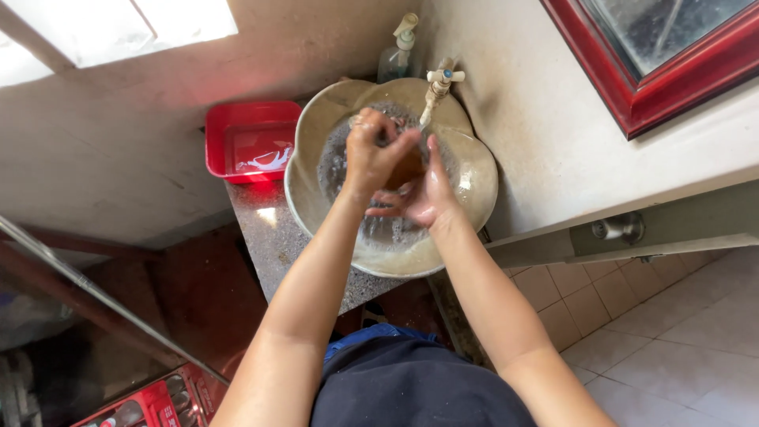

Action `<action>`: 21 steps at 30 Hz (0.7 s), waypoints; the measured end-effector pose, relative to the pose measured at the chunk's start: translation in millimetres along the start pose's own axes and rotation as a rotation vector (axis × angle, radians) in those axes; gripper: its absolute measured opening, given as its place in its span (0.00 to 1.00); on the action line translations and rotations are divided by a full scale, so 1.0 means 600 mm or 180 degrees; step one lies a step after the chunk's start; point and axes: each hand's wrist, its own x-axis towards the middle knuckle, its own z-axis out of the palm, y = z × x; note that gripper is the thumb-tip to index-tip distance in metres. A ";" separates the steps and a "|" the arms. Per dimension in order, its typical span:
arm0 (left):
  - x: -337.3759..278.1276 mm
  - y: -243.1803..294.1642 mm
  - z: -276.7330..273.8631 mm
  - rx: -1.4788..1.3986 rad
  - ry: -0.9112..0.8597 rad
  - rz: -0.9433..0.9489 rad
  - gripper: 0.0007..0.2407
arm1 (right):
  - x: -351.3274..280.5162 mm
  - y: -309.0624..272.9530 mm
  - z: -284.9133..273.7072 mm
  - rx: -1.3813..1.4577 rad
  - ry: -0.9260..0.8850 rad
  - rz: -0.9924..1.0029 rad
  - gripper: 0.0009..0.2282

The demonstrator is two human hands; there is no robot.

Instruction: The person washes a dark, textured cloth by hand in a large basin filled with soapy water. They repeatedly scoop water from the basin using a red plastic container and pour it into the toilet, then return to scrubbing and rinsing the cloth under the running tap.

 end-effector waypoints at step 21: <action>-0.013 -0.115 -0.058 -0.0433 0.0964 -0.2398 0.07 | 0.137 0.114 0.062 -0.2295 0.0864 -0.3502 0.06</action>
